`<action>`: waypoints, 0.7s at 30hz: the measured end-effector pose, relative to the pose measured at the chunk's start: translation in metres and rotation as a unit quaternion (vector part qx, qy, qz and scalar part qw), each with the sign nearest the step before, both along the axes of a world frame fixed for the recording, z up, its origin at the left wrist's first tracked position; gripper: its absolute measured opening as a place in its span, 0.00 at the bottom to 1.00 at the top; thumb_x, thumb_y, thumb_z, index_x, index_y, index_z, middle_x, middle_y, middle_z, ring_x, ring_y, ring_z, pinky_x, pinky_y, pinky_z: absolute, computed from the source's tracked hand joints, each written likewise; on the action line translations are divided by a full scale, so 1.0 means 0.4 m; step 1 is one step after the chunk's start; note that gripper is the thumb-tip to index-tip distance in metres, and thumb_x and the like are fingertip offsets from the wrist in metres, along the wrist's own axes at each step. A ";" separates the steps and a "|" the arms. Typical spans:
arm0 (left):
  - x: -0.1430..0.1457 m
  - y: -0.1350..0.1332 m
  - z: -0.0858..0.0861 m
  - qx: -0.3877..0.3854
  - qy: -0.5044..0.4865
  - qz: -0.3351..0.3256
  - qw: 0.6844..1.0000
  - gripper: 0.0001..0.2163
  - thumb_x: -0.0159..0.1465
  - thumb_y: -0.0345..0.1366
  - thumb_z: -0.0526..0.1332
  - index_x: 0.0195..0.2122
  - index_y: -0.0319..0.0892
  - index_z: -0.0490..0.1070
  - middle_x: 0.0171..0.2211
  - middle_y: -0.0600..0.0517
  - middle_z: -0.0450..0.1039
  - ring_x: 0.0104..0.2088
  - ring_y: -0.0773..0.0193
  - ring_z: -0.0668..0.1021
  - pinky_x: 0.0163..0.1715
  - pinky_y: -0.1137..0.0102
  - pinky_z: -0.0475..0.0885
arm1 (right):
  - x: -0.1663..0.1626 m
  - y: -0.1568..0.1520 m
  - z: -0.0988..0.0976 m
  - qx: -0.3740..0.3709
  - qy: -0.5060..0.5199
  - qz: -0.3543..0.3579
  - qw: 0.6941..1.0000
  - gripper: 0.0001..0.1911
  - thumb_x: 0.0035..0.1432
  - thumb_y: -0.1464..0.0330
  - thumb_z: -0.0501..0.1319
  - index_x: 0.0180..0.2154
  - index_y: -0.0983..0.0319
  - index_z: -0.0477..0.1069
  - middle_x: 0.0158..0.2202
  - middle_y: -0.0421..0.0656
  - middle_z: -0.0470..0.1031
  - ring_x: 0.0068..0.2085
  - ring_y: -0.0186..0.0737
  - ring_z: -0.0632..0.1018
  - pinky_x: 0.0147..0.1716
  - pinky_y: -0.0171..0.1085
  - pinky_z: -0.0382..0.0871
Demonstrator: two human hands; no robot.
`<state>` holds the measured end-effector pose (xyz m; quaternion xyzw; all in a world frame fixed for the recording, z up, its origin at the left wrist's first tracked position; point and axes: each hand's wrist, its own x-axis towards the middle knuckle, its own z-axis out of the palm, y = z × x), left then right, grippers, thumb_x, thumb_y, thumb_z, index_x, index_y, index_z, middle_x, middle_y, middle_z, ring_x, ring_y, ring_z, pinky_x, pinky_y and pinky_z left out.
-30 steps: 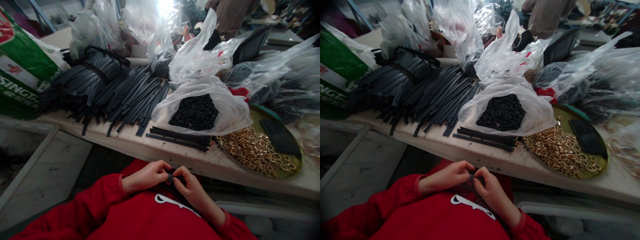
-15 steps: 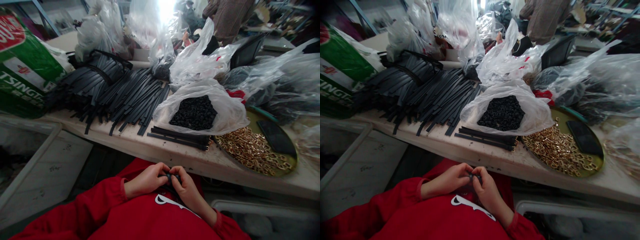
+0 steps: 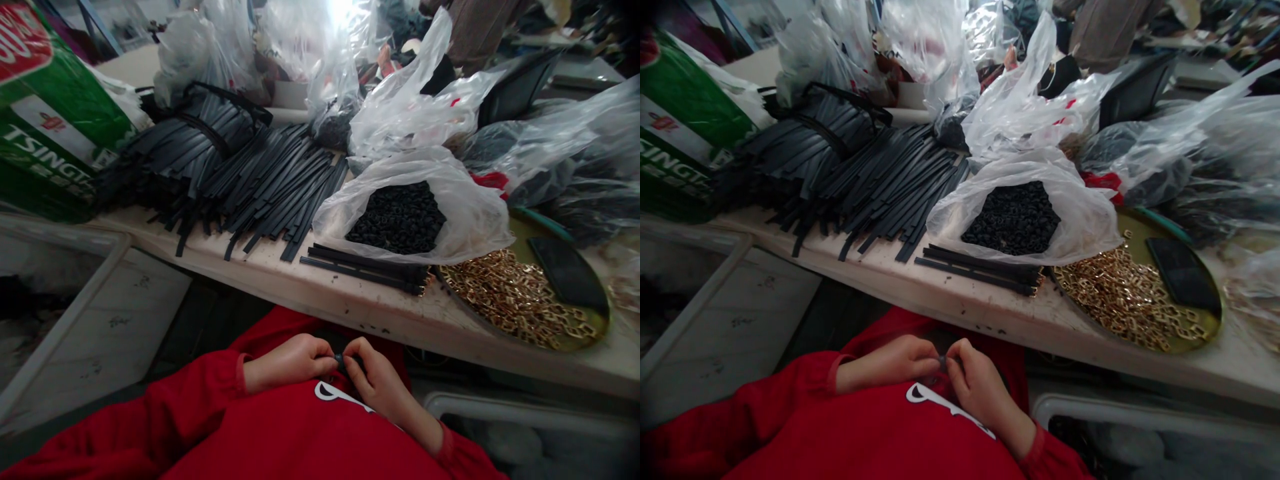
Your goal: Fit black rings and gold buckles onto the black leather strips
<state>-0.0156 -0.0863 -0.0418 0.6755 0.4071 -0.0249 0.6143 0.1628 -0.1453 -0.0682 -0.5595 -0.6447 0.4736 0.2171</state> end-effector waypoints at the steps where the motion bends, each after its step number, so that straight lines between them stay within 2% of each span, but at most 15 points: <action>1: 0.001 -0.003 -0.002 0.009 0.005 -0.007 1.000 0.11 0.59 0.38 0.53 0.30 0.40 0.73 0.26 0.54 0.74 0.27 0.67 0.74 0.24 0.78 0.62 | 0.001 -0.002 -0.001 0.011 -0.004 0.013 1.000 0.04 0.58 0.68 0.49 0.32 0.59 0.61 0.27 0.40 0.68 0.28 0.35 0.69 0.28 0.34 0.60; 6: 0.002 -0.006 -0.004 0.037 0.022 -0.042 0.998 0.11 0.59 0.37 0.53 0.32 0.40 0.74 0.28 0.53 0.74 0.29 0.66 0.74 0.24 0.78 0.62 | 0.009 -0.013 -0.016 0.036 0.002 0.048 0.998 0.05 0.58 0.67 0.49 0.32 0.59 0.61 0.28 0.40 0.69 0.28 0.35 0.70 0.27 0.34 0.60; 12: -0.006 0.008 0.019 0.041 0.029 -0.114 0.992 0.12 0.59 0.33 0.50 0.34 0.40 0.73 0.28 0.53 0.74 0.28 0.69 0.73 0.24 0.79 0.61 | 0.016 -0.026 -0.025 0.019 0.049 0.045 0.998 0.12 0.61 0.66 0.42 0.44 0.61 0.57 0.36 0.45 0.71 0.34 0.36 0.73 0.33 0.35 0.65; 17: -0.007 0.001 0.017 0.016 0.022 -0.088 0.996 0.12 0.61 0.36 0.49 0.32 0.39 0.72 0.26 0.55 0.71 0.27 0.70 0.71 0.23 0.80 0.59 | 0.016 -0.033 -0.018 0.018 0.032 0.061 0.997 0.12 0.60 0.66 0.44 0.45 0.60 0.56 0.30 0.42 0.72 0.30 0.35 0.73 0.29 0.34 0.65; 21: -0.001 -0.008 0.003 0.026 0.041 -0.088 0.995 0.13 0.60 0.37 0.50 0.26 0.39 0.70 0.21 0.57 0.66 0.23 0.71 0.67 0.19 0.79 0.55 | 0.009 -0.042 -0.024 0.026 0.053 0.076 0.995 0.11 0.59 0.67 0.46 0.44 0.59 0.57 0.34 0.42 0.73 0.33 0.34 0.74 0.31 0.33 0.66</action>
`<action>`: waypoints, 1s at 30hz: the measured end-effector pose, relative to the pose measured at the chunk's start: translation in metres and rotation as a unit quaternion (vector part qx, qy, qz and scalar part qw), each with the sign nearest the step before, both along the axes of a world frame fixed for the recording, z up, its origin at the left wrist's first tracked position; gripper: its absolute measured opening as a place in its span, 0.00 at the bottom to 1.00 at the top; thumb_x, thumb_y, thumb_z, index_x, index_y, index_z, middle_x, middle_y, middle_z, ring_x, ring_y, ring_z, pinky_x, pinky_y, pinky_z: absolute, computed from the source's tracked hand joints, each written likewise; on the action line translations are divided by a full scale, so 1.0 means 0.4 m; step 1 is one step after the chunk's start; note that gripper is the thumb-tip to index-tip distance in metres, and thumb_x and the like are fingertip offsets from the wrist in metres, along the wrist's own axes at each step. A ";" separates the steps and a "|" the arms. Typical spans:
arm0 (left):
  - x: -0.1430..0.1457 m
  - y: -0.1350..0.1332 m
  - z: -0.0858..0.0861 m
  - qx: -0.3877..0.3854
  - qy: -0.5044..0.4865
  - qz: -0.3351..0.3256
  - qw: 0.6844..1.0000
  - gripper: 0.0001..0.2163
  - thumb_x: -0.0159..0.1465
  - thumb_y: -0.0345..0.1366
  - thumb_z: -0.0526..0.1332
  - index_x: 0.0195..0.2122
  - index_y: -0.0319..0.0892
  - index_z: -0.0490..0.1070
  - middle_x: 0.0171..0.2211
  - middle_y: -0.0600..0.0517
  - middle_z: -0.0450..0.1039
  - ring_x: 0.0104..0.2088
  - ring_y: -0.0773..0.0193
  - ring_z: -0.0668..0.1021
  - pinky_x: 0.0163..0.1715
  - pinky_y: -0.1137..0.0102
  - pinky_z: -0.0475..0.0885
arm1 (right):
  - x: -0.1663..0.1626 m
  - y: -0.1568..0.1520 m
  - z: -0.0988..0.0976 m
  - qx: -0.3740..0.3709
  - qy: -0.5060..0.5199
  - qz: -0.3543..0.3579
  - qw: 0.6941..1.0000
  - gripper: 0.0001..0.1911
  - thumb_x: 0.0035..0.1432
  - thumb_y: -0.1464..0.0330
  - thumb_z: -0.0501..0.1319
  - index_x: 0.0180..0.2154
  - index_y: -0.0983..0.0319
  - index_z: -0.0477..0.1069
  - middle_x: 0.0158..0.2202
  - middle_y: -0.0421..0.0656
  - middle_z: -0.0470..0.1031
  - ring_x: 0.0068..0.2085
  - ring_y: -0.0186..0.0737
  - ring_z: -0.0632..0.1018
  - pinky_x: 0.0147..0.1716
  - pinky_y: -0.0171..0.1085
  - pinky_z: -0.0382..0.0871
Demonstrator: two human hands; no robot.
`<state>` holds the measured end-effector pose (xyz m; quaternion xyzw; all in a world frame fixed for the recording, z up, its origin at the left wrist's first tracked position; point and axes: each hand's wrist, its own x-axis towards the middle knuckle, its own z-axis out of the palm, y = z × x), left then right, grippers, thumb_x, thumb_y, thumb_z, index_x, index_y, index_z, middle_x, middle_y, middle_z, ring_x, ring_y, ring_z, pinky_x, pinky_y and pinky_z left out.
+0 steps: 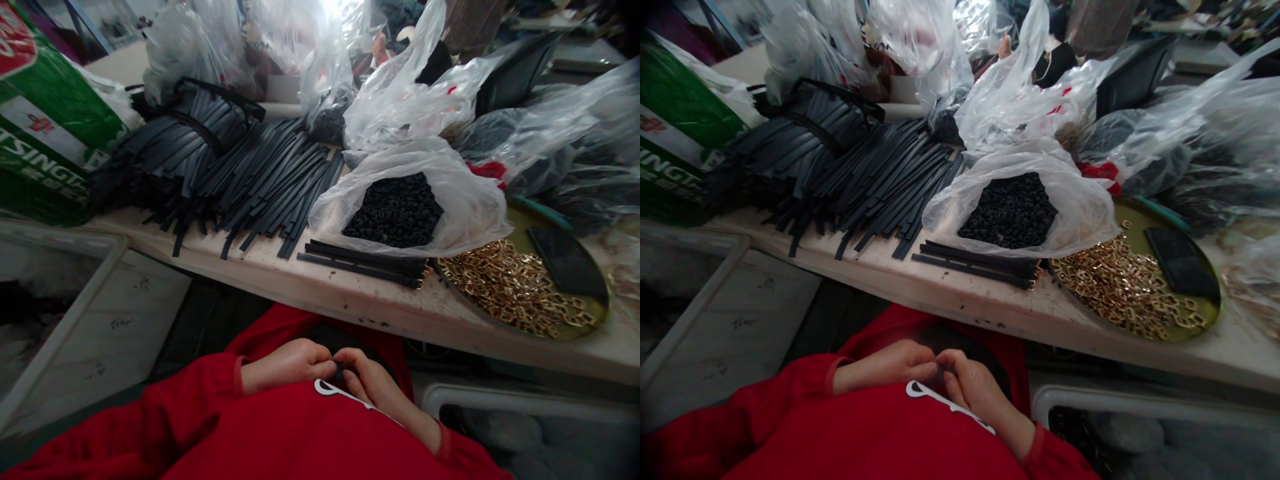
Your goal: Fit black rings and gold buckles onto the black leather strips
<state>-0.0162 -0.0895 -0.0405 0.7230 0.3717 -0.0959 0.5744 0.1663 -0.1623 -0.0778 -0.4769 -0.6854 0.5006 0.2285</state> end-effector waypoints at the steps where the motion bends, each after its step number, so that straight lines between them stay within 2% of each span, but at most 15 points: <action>1: 0.001 0.000 0.000 0.005 -0.001 -0.001 1.000 0.13 0.60 0.37 0.50 0.26 0.39 0.70 0.21 0.57 0.65 0.23 0.71 0.66 0.19 0.78 0.55 | -0.003 -0.003 -0.005 0.001 0.009 -0.016 1.000 0.11 0.60 0.67 0.46 0.44 0.59 0.57 0.35 0.42 0.73 0.34 0.34 0.74 0.31 0.32 0.66; 5: -0.003 0.008 0.015 -0.018 -0.018 0.000 1.000 0.12 0.60 0.38 0.50 0.31 0.39 0.70 0.25 0.56 0.68 0.25 0.70 0.69 0.21 0.79 0.57 | -0.013 -0.013 -0.026 -0.004 0.022 -0.106 0.994 0.11 0.60 0.66 0.45 0.45 0.59 0.56 0.31 0.41 0.71 0.29 0.33 0.73 0.27 0.31 0.65; 8: -0.001 0.012 0.020 -0.033 -0.019 -0.001 0.999 0.10 0.59 0.38 0.51 0.33 0.40 0.70 0.26 0.56 0.69 0.27 0.69 0.70 0.22 0.79 0.58 | -0.017 -0.012 -0.034 -0.005 0.020 -0.098 0.995 0.11 0.60 0.66 0.45 0.45 0.60 0.56 0.30 0.40 0.70 0.28 0.33 0.73 0.27 0.32 0.65; 14: 0.017 0.006 -0.003 0.062 0.023 -0.057 0.996 0.11 0.59 0.35 0.49 0.28 0.39 0.70 0.22 0.55 0.68 0.22 0.69 0.68 0.18 0.77 0.54 | -0.017 0.000 -0.028 0.031 0.023 -0.073 0.997 0.11 0.60 0.68 0.44 0.45 0.60 0.56 0.34 0.42 0.72 0.33 0.34 0.74 0.31 0.32 0.67; 18: 0.016 0.019 -0.025 0.104 0.012 -0.080 0.991 0.12 0.60 0.35 0.48 0.30 0.40 0.71 0.24 0.53 0.72 0.23 0.67 0.71 0.18 0.76 0.54 | -0.015 0.014 -0.025 0.073 -0.002 -0.088 0.993 0.11 0.60 0.68 0.45 0.45 0.59 0.56 0.32 0.41 0.72 0.30 0.33 0.74 0.28 0.30 0.66; 23: 0.041 0.038 -0.045 0.168 0.037 -0.098 0.980 0.12 0.61 0.35 0.48 0.32 0.40 0.71 0.28 0.49 0.75 0.26 0.63 0.75 0.20 0.75 0.59 | -0.011 0.039 -0.024 0.145 -0.034 -0.094 0.984 0.12 0.59 0.71 0.45 0.46 0.59 0.56 0.35 0.42 0.73 0.34 0.34 0.75 0.32 0.31 0.68; 27: 0.080 0.074 -0.019 0.182 0.018 -0.103 0.978 0.13 0.63 0.35 0.47 0.34 0.40 0.71 0.32 0.48 0.76 0.31 0.60 0.77 0.26 0.74 0.65 | 0.008 0.075 -0.008 0.144 -0.034 -0.111 0.983 0.11 0.60 0.71 0.45 0.45 0.59 0.57 0.35 0.42 0.73 0.35 0.34 0.75 0.34 0.31 0.69; 30: 0.116 0.141 0.013 0.236 -0.010 -0.070 0.969 0.12 0.64 0.39 0.49 0.36 0.42 0.69 0.33 0.49 0.75 0.32 0.59 0.76 0.29 0.72 0.67 | 0.062 0.136 0.015 0.201 -0.100 -0.183 0.957 0.11 0.60 0.68 0.46 0.45 0.60 0.59 0.35 0.44 0.73 0.35 0.36 0.75 0.33 0.33 0.69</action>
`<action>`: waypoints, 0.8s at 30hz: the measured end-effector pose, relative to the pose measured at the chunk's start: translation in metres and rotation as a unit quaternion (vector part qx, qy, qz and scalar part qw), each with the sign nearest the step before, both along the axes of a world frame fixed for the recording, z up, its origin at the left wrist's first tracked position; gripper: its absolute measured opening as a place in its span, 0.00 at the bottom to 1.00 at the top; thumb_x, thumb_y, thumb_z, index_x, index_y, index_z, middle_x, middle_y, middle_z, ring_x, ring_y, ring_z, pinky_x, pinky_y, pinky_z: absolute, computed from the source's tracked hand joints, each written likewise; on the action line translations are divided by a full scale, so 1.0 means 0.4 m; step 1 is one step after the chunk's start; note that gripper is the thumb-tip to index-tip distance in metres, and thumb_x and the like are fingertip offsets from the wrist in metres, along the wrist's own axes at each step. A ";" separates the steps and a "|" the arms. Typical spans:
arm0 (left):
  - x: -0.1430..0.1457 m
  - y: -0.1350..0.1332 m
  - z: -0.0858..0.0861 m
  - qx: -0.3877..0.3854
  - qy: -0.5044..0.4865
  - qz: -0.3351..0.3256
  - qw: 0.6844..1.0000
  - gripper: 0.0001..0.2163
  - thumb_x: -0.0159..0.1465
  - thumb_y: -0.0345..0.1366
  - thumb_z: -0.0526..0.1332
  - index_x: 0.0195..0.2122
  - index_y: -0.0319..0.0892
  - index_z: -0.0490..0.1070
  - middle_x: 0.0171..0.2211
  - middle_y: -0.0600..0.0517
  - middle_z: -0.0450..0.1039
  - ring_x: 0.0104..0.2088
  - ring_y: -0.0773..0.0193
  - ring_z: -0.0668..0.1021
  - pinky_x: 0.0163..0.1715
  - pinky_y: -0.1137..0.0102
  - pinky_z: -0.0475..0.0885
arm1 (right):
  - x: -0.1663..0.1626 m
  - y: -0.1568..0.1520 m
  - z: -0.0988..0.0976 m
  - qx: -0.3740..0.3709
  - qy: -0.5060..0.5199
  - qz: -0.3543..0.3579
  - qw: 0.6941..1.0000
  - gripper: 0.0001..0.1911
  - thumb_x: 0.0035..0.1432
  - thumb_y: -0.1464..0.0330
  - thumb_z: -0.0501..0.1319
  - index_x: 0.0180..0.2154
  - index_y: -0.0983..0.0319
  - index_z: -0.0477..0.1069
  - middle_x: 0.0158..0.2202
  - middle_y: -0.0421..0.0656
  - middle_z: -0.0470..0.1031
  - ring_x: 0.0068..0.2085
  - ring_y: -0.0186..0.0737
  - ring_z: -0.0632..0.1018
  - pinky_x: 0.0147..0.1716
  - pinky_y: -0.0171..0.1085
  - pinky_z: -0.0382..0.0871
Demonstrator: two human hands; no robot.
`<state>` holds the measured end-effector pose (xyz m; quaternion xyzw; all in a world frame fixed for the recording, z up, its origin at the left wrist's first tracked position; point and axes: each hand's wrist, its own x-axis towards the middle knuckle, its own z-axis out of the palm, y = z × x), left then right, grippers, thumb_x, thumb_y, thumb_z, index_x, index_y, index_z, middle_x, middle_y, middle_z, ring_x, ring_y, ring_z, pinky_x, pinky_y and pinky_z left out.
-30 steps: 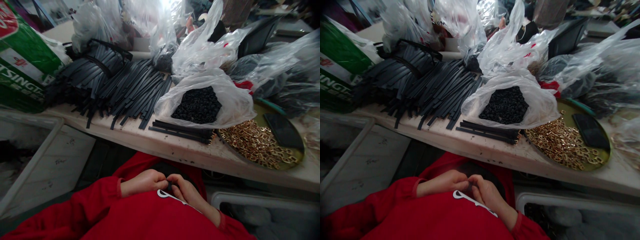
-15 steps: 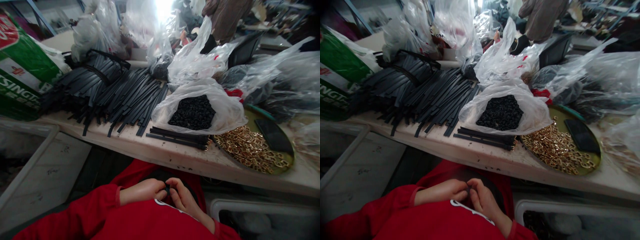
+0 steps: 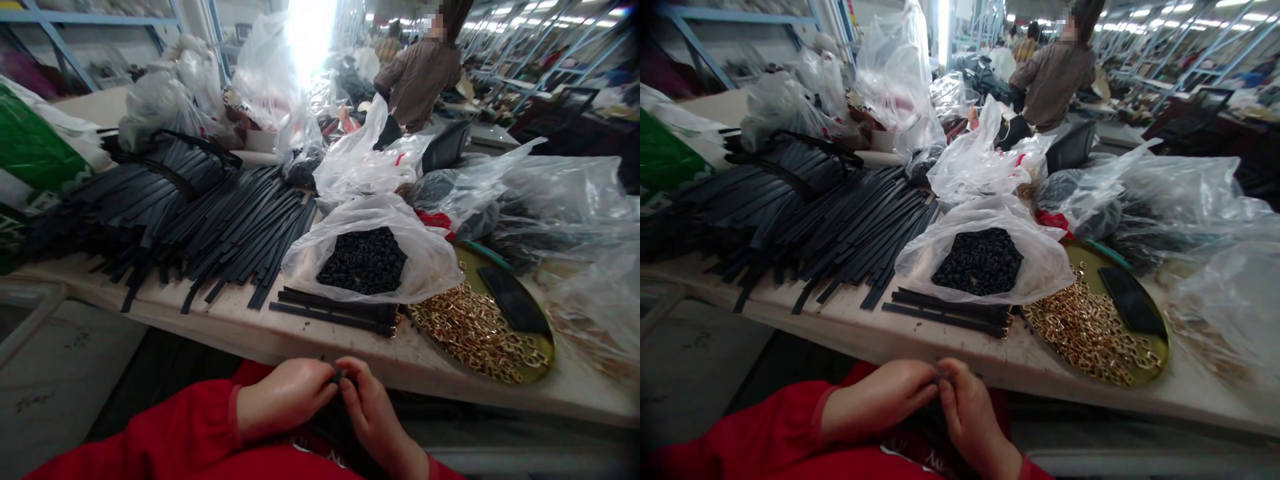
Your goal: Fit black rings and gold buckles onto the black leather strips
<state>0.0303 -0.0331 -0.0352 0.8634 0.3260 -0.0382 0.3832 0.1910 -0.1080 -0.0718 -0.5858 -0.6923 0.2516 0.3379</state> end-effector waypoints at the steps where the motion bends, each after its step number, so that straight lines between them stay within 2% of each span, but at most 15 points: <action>1: 0.014 0.027 0.007 0.033 -0.011 0.019 0.999 0.11 0.63 0.41 0.50 0.38 0.42 0.68 0.33 0.50 0.74 0.33 0.59 0.76 0.31 0.71 0.67 | 0.026 0.026 0.008 0.031 -0.038 -0.042 0.998 0.11 0.60 0.67 0.47 0.44 0.61 0.60 0.34 0.44 0.73 0.35 0.37 0.75 0.33 0.34 0.69; 4: 0.050 0.105 0.006 0.145 -0.017 0.092 0.985 0.11 0.61 0.40 0.56 0.42 0.41 0.66 0.36 0.48 0.72 0.37 0.58 0.75 0.36 0.68 0.67 | 0.111 0.110 0.018 0.118 -0.172 -0.140 0.968 0.12 0.60 0.62 0.48 0.37 0.62 0.64 0.31 0.47 0.73 0.33 0.43 0.74 0.33 0.40 0.67; 6: 0.059 0.144 -0.012 0.202 -0.007 0.103 0.974 0.08 0.60 0.37 0.57 0.39 0.41 0.67 0.37 0.47 0.71 0.38 0.58 0.73 0.38 0.67 0.66 | 0.156 0.156 0.003 0.161 -0.260 -0.145 0.941 0.15 0.60 0.60 0.47 0.33 0.62 0.66 0.30 0.49 0.73 0.34 0.46 0.73 0.35 0.44 0.66; 9: 0.033 0.183 -0.033 0.255 -0.037 0.098 0.961 0.09 0.60 0.41 0.57 0.38 0.42 0.68 0.38 0.48 0.71 0.41 0.57 0.72 0.41 0.65 0.64 | 0.190 0.192 -0.046 0.226 -0.323 -0.143 0.908 0.18 0.59 0.58 0.47 0.34 0.63 0.68 0.36 0.52 0.73 0.37 0.50 0.72 0.39 0.48 0.64; 12: -0.032 0.235 -0.014 0.290 -0.016 0.166 0.942 0.11 0.64 0.41 0.50 0.35 0.41 0.68 0.35 0.48 0.70 0.40 0.59 0.71 0.43 0.65 0.63 | 0.194 0.195 -0.087 0.273 -0.331 -0.146 0.891 0.18 0.58 0.58 0.48 0.36 0.63 0.69 0.37 0.52 0.74 0.38 0.50 0.73 0.40 0.48 0.64; 14: -0.079 0.294 0.010 0.305 0.063 0.262 0.914 0.11 0.66 0.37 0.47 0.36 0.41 0.67 0.36 0.47 0.69 0.40 0.60 0.71 0.43 0.65 0.63 | 0.191 0.192 -0.096 0.294 -0.324 -0.143 0.888 0.17 0.58 0.58 0.50 0.36 0.64 0.68 0.37 0.52 0.74 0.38 0.50 0.73 0.40 0.48 0.64; 16: -0.113 0.364 0.023 0.296 0.131 0.333 0.886 0.10 0.64 0.36 0.49 0.40 0.38 0.66 0.40 0.43 0.68 0.43 0.57 0.71 0.43 0.65 0.64 | 0.187 0.191 -0.090 0.301 -0.319 -0.145 0.887 0.16 0.57 0.59 0.51 0.37 0.64 0.68 0.37 0.52 0.73 0.38 0.50 0.73 0.40 0.48 0.65; 20: -0.134 0.464 0.011 0.268 0.155 0.369 0.876 0.09 0.61 0.34 0.53 0.37 0.33 0.67 0.38 0.39 0.68 0.38 0.55 0.74 0.36 0.66 0.67 | 0.183 0.188 -0.070 0.297 -0.313 -0.150 0.890 0.15 0.57 0.60 0.52 0.37 0.64 0.68 0.38 0.52 0.73 0.39 0.50 0.72 0.41 0.48 0.65; 22: -0.131 0.477 0.010 0.259 0.148 0.376 0.877 0.08 0.59 0.32 0.54 0.35 0.32 0.67 0.35 0.40 0.70 0.37 0.55 0.75 0.35 0.67 0.67 | 0.180 0.177 -0.061 0.296 -0.309 -0.149 0.892 0.14 0.57 0.61 0.52 0.37 0.64 0.68 0.38 0.52 0.73 0.40 0.50 0.72 0.42 0.49 0.64; 24: -0.129 0.462 0.024 0.258 0.127 0.374 0.882 0.06 0.59 0.32 0.54 0.33 0.34 0.67 0.34 0.42 0.70 0.37 0.57 0.74 0.36 0.68 0.66 | 0.172 0.159 -0.051 0.294 -0.296 -0.151 0.896 0.12 0.57 0.62 0.53 0.37 0.63 0.68 0.39 0.51 0.73 0.41 0.50 0.72 0.43 0.50 0.63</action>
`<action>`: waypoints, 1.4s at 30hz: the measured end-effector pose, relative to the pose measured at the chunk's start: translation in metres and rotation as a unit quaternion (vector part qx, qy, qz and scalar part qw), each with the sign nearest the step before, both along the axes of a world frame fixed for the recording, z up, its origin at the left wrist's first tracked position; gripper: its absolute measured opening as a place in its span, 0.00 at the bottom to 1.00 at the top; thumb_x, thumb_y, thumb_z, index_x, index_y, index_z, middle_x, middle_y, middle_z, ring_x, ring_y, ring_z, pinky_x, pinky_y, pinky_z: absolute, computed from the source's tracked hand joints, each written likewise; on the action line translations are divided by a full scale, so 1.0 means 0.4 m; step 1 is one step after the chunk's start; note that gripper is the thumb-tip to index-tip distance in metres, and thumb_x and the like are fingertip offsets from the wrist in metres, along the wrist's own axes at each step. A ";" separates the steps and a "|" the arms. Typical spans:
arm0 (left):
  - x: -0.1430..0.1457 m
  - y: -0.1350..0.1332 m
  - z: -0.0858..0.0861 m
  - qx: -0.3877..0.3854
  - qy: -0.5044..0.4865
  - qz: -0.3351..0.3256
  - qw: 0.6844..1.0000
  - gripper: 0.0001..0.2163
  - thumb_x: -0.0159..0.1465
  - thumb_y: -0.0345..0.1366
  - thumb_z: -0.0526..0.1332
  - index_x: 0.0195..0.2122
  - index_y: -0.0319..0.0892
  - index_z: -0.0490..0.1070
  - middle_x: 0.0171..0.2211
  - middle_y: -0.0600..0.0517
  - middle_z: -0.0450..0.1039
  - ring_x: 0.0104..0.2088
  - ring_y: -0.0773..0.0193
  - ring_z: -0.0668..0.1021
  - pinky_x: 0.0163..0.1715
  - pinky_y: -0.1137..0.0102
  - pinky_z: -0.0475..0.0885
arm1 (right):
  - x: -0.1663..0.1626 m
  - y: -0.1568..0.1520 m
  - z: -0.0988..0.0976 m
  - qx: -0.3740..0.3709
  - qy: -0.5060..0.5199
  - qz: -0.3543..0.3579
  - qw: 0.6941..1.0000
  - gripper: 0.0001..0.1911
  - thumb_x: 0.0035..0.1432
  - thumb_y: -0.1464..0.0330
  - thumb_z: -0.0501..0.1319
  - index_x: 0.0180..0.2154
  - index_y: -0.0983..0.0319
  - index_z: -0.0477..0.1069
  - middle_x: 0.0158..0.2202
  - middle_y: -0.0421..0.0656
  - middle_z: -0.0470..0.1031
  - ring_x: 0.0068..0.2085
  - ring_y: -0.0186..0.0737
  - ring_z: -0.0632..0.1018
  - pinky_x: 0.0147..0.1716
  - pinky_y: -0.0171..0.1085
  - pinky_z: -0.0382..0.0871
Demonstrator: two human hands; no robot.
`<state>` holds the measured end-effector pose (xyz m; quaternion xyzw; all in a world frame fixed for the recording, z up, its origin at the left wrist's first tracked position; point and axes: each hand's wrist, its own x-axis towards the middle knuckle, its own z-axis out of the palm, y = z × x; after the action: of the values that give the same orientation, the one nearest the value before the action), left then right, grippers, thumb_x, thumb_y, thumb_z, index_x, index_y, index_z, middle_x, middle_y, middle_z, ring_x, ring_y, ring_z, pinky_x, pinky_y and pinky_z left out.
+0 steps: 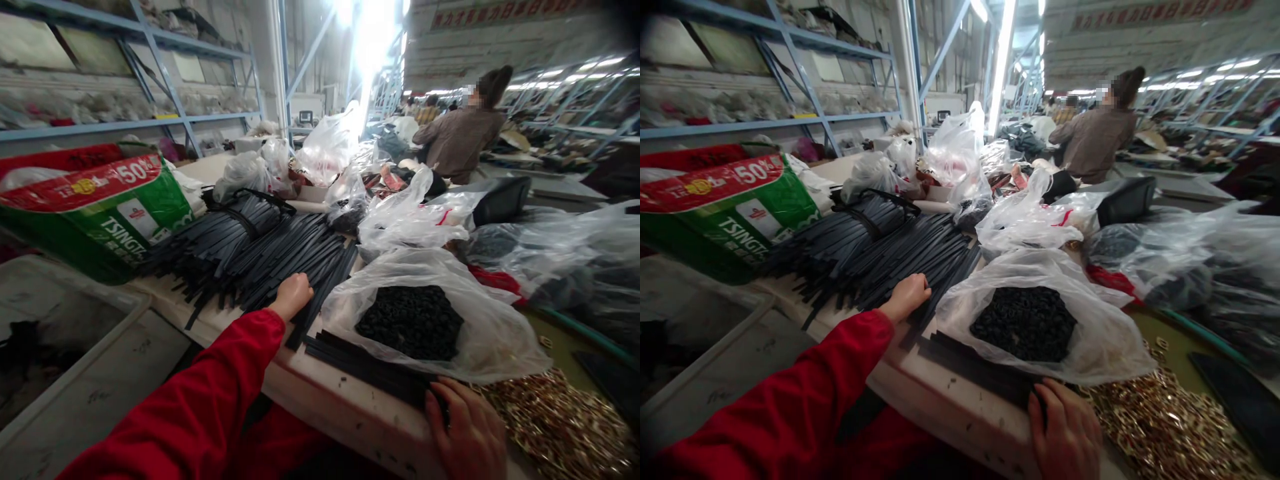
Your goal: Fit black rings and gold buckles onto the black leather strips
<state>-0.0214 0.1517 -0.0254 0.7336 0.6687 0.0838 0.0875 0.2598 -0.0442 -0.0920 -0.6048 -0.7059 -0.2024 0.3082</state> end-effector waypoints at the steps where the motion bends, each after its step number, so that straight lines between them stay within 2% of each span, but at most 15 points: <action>1: 0.000 -0.018 0.013 0.006 -0.011 -0.011 1.000 0.05 0.59 0.32 0.54 0.33 0.35 0.67 0.35 0.43 0.70 0.37 0.59 0.74 0.37 0.69 0.66 | -0.007 -0.010 0.007 0.000 0.017 0.002 1.000 0.11 0.56 0.62 0.54 0.37 0.63 0.67 0.39 0.50 0.72 0.41 0.50 0.72 0.43 0.50 0.63; 4: -0.004 -0.114 0.060 0.020 -0.054 -0.069 0.996 0.05 0.61 0.34 0.53 0.33 0.39 0.65 0.33 0.50 0.69 0.35 0.65 0.72 0.36 0.72 0.64 | -0.039 -0.036 0.038 -0.042 0.144 0.005 0.989 0.11 0.56 0.61 0.54 0.37 0.61 0.67 0.37 0.49 0.72 0.40 0.47 0.72 0.41 0.47 0.65; 6: -0.014 -0.205 0.089 -0.006 -0.135 -0.139 0.981 0.05 0.61 0.36 0.53 0.31 0.41 0.63 0.30 0.54 0.68 0.31 0.68 0.70 0.32 0.75 0.63 | -0.064 -0.039 0.064 -0.130 0.294 0.010 0.947 0.15 0.56 0.58 0.53 0.41 0.61 0.65 0.32 0.46 0.71 0.33 0.43 0.72 0.33 0.42 0.66; 9: -0.042 -0.338 0.110 -0.160 -0.237 -0.227 0.931 0.05 0.58 0.36 0.55 0.28 0.41 0.63 0.26 0.56 0.65 0.27 0.69 0.67 0.26 0.76 0.60 | -0.097 -0.022 0.103 -0.280 0.543 0.087 0.787 0.26 0.55 0.51 0.50 0.49 0.61 0.58 0.21 0.36 0.62 0.19 0.33 0.64 0.18 0.33 0.58; 11: -0.057 -0.402 0.108 -0.262 -0.246 -0.243 0.901 0.03 0.56 0.34 0.55 0.28 0.41 0.63 0.25 0.57 0.64 0.26 0.70 0.66 0.25 0.76 0.59 | -0.120 -0.008 0.122 -0.307 0.653 0.128 0.681 0.25 0.53 0.50 0.52 0.44 0.61 0.60 0.17 0.31 0.54 0.16 0.28 0.57 0.14 0.30 0.50; 12: -0.058 -0.422 0.105 -0.305 -0.256 -0.240 0.885 0.02 0.55 0.33 0.56 0.29 0.40 0.64 0.25 0.58 0.64 0.26 0.70 0.66 0.25 0.76 0.59 | -0.133 -0.004 0.129 -0.308 0.681 0.130 0.651 0.22 0.52 0.50 0.54 0.39 0.61 0.61 0.17 0.30 0.52 0.16 0.27 0.55 0.14 0.29 0.48; 14: -0.042 -0.442 0.094 -0.392 -0.313 -0.230 0.834 0.05 0.54 0.32 0.55 0.33 0.40 0.64 0.27 0.57 0.66 0.26 0.70 0.67 0.25 0.76 0.61 | -0.164 0.001 0.137 -0.321 0.691 0.123 0.636 0.18 0.52 0.52 0.56 0.30 0.60 0.59 0.15 0.30 0.49 0.16 0.26 0.55 0.15 0.29 0.47; 17: 0.016 -0.428 0.080 -0.468 -0.424 -0.219 0.744 0.09 0.58 0.35 0.52 0.40 0.39 0.62 0.28 0.56 0.68 0.23 0.71 0.70 0.24 0.76 0.64 | -0.195 0.011 0.144 -0.396 0.630 0.159 0.648 0.19 0.52 0.51 0.55 0.29 0.61 0.59 0.15 0.31 0.55 0.16 0.27 0.57 0.16 0.29 0.50; 19: 0.060 -0.404 0.074 -0.462 -0.472 -0.194 0.725 0.10 0.61 0.37 0.49 0.39 0.39 0.62 0.25 0.56 0.68 0.19 0.73 0.68 0.20 0.78 0.62 | -0.182 0.034 0.154 -0.415 0.567 0.169 0.691 0.20 0.54 0.51 0.51 0.35 0.62 0.62 0.18 0.34 0.62 0.18 0.30 0.63 0.17 0.30 0.55; 23: 0.111 -0.358 0.068 -0.462 -0.530 -0.096 0.705 0.08 0.60 0.33 0.49 0.38 0.39 0.62 0.23 0.57 0.67 0.16 0.76 0.67 0.15 0.80 0.59 | -0.068 0.143 0.174 -0.292 0.284 0.018 0.913 0.18 0.59 0.58 0.48 0.40 0.64 0.65 0.35 0.48 0.71 0.35 0.41 0.73 0.32 0.38 0.64; 24: 0.116 -0.349 0.066 -0.467 -0.538 -0.075 0.698 0.07 0.59 0.32 0.49 0.37 0.39 0.62 0.23 0.57 0.68 0.16 0.76 0.67 0.15 0.80 0.59 | -0.036 0.176 0.174 -0.284 0.181 -0.032 0.941 0.16 0.59 0.61 0.49 0.40 0.65 0.66 0.38 0.50 0.71 0.39 0.45 0.72 0.34 0.39 0.64; 27: 0.124 -0.329 0.060 -0.477 -0.553 -0.033 0.683 0.08 0.57 0.31 0.49 0.37 0.39 0.62 0.21 0.57 0.68 0.15 0.75 0.67 0.13 0.81 0.58 | 0.025 0.255 0.159 -0.328 -0.037 -0.146 0.933 0.14 0.59 0.63 0.50 0.39 0.65 0.67 0.37 0.52 0.71 0.35 0.47 0.74 0.29 0.40 0.61; 32: 0.129 -0.309 0.041 -0.500 -0.566 -0.011 0.656 0.10 0.55 0.29 0.50 0.38 0.39 0.63 0.22 0.57 0.69 0.15 0.76 0.67 0.12 0.81 0.59 | 0.024 0.287 0.128 -0.348 -0.167 -0.157 0.909 0.10 0.59 0.67 0.49 0.38 0.64 0.66 0.33 0.49 0.71 0.30 0.44 0.75 0.23 0.36 0.56; 37: 0.132 -0.308 0.035 -0.510 -0.576 -0.003 0.639 0.10 0.55 0.28 0.50 0.38 0.38 0.64 0.21 0.57 0.69 0.14 0.75 0.68 0.12 0.81 0.59 | 0.039 0.286 0.119 -0.369 -0.147 -0.130 0.908 0.10 0.58 0.72 0.50 0.40 0.65 0.66 0.35 0.51 0.71 0.31 0.44 0.75 0.25 0.37 0.60; 42: 0.131 -0.329 0.049 -0.507 -0.584 -0.003 0.634 0.11 0.54 0.28 0.51 0.38 0.38 0.64 0.21 0.56 0.70 0.14 0.75 0.67 0.11 0.81 0.58 | 0.068 0.269 0.134 -0.296 0.032 -0.068 0.952 0.15 0.55 0.72 0.52 0.44 0.67 0.68 0.39 0.52 0.70 0.38 0.45 0.73 0.38 0.41 0.66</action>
<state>0.0310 0.0200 -0.0058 0.3736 0.4129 0.1425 0.8183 0.2868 0.0633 -0.0384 -0.7218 -0.6808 0.0144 0.1237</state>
